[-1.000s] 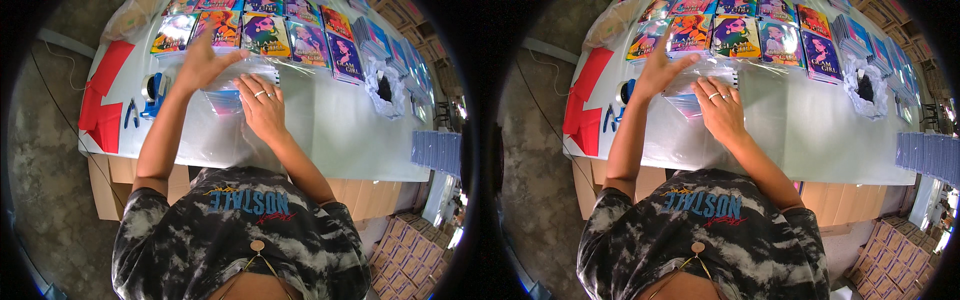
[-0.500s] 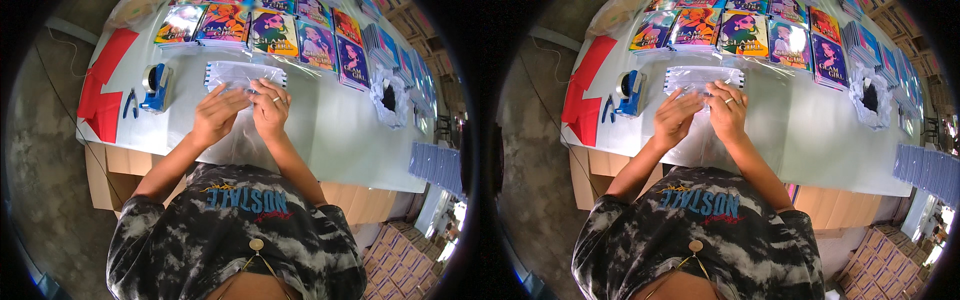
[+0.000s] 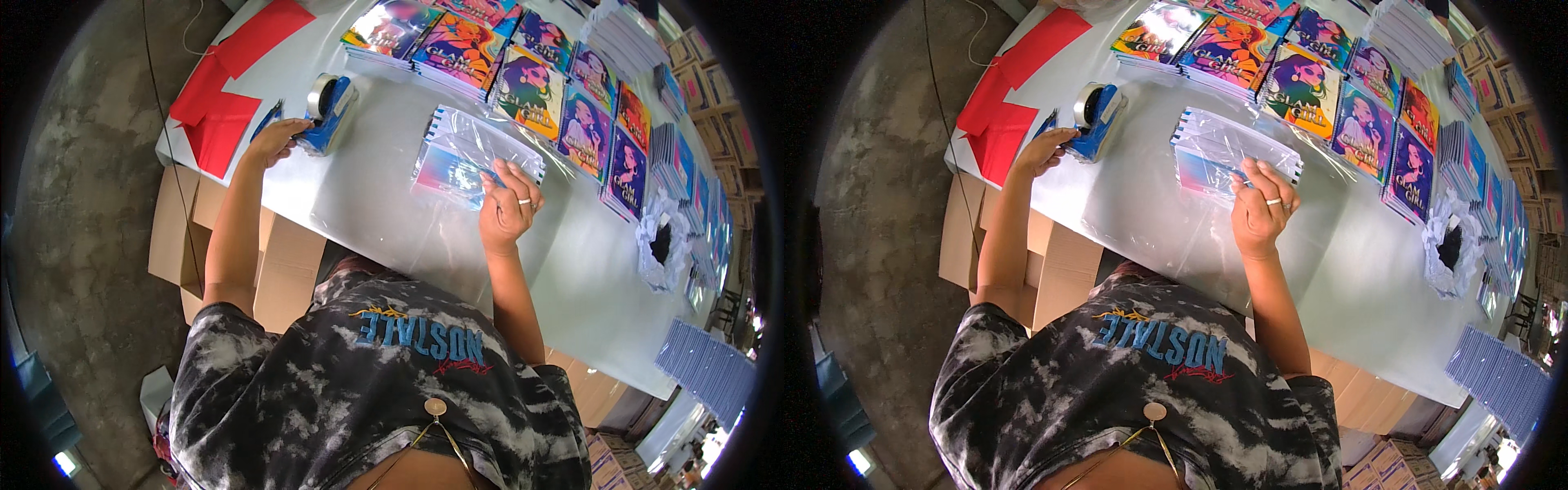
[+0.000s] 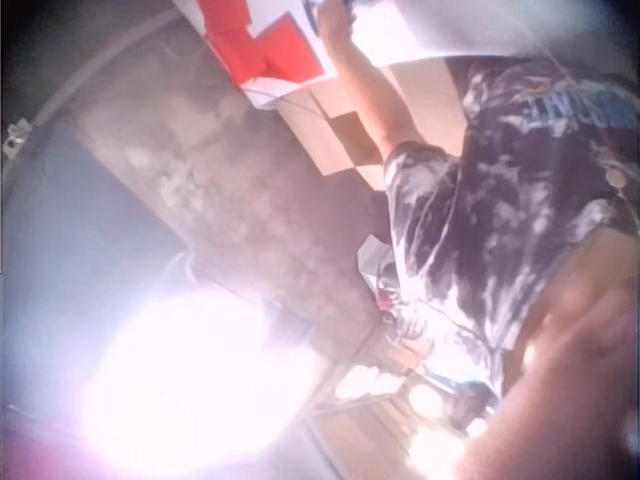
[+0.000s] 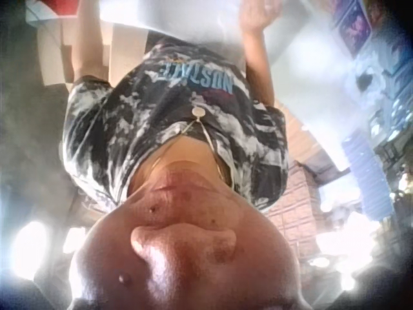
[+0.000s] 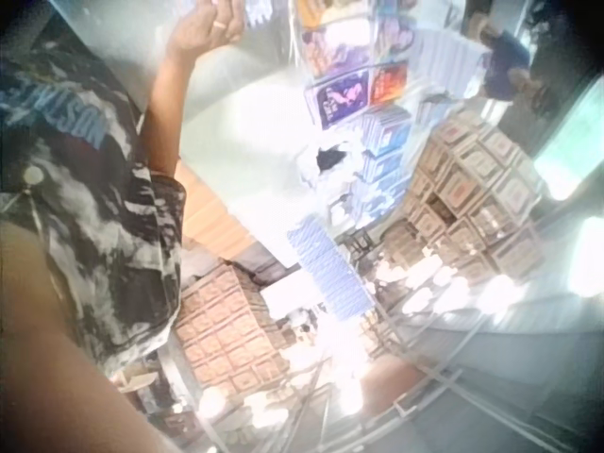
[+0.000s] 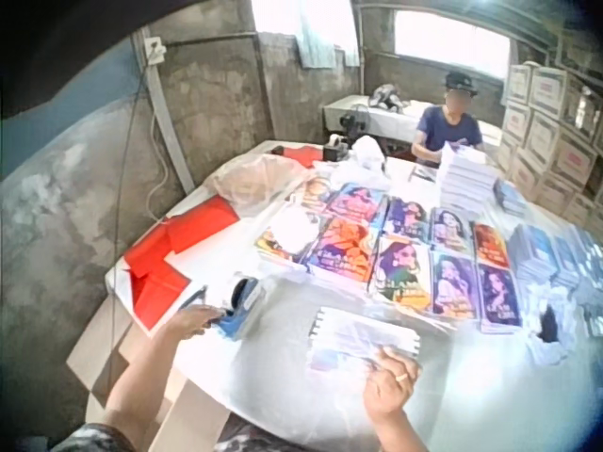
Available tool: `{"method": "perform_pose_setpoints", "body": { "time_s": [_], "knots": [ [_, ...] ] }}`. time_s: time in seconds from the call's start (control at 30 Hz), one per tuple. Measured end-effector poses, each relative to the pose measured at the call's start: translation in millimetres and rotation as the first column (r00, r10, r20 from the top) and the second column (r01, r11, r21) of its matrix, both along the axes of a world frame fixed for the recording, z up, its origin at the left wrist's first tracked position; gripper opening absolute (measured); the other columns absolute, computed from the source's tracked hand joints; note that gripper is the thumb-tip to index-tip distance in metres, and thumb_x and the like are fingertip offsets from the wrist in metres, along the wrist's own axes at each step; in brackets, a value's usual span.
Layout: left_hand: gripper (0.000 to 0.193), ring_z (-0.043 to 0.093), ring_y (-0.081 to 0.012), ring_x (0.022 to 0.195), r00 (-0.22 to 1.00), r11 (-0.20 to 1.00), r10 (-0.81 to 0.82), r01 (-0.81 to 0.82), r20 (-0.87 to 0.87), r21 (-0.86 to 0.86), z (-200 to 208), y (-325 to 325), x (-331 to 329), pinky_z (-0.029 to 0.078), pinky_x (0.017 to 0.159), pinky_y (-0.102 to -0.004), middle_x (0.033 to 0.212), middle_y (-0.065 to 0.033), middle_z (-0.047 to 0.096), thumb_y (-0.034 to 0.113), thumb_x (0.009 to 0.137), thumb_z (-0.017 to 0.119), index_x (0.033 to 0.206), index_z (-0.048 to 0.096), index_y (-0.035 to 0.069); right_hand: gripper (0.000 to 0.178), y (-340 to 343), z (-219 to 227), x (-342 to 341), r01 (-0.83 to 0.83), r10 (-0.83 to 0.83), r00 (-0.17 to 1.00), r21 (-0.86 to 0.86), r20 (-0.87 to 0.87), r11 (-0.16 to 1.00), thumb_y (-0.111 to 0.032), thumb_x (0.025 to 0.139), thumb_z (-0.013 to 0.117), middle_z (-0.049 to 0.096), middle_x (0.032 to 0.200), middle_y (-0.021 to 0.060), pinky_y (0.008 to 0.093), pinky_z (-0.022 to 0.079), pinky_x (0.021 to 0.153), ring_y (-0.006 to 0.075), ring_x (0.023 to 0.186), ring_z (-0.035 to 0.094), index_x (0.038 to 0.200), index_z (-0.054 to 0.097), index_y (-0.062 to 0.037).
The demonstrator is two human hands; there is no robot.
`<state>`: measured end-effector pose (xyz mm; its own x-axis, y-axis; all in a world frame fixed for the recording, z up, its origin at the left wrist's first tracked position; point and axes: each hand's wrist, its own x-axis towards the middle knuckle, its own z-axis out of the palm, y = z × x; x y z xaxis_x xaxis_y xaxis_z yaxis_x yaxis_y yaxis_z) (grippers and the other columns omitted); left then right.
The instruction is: The person places spiral-bound notebooks into clear plastic bags and seals them with tape. The person repeats this process for multiple notebooks, stacking the finished packages on the table.
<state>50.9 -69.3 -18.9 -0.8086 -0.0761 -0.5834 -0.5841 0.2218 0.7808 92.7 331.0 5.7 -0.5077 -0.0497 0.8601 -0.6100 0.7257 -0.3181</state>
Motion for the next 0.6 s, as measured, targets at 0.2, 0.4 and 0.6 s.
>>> {"method": "perform_pose_setpoints", "body": {
  "time_s": [0.2, 0.4, 0.6],
  "knots": [
    [0.014, 0.052, -0.0296, 0.111, 0.943, 0.814, 0.283, -0.139, -0.176, 0.563, -38, -12, 74, 0.039, 0.095, -0.0414, 0.120, -0.0096, 0.055, 0.017, 0.083, 0.058, 0.080, 0.064, 0.004, 0.023, 1, -5, 0, 0.022, -0.022, 1.000, -0.007, -0.016, 1.000, -0.004, 0.066, 0.075, 0.067, 0.099, -0.0016, 0.0273, 0.036, 0.085, 0.0163, 0.097, 0.058, 0.065, 0.054, -0.0140],
    [0.025, 0.053, -0.0110, 0.055, 0.631, 0.676, 0.303, -0.671, -0.714, -0.305, -1, 40, 24, 0.042, 0.050, -0.0231, 0.066, -0.0079, 0.063, 0.020, 0.085, 0.064, 0.072, 0.066, -0.001, 0.023, 3, -2, -2, 0.031, -0.031, 1.000, -0.015, 0.001, 0.999, -0.004, 0.066, 0.075, 0.067, 0.098, -0.0020, 0.0279, 0.036, 0.084, 0.0159, 0.096, 0.059, 0.065, 0.055, -0.0138],
    [0.034, 0.042, -0.0053, 0.039, 0.905, 0.903, 0.243, -0.080, -0.350, 0.422, 102, 253, 67, 0.031, 0.036, -0.0195, 0.052, -0.0008, 0.052, 0.029, 0.087, 0.061, 0.061, 0.056, 0.008, 0.022, 1, 2, 1, 0.017, -0.017, 1.000, -0.004, 0.016, 1.000, -0.005, 0.066, 0.075, 0.067, 0.098, -0.0025, 0.0282, 0.035, 0.082, 0.0152, 0.095, 0.060, 0.067, 0.055, -0.0139]
  ]
}}
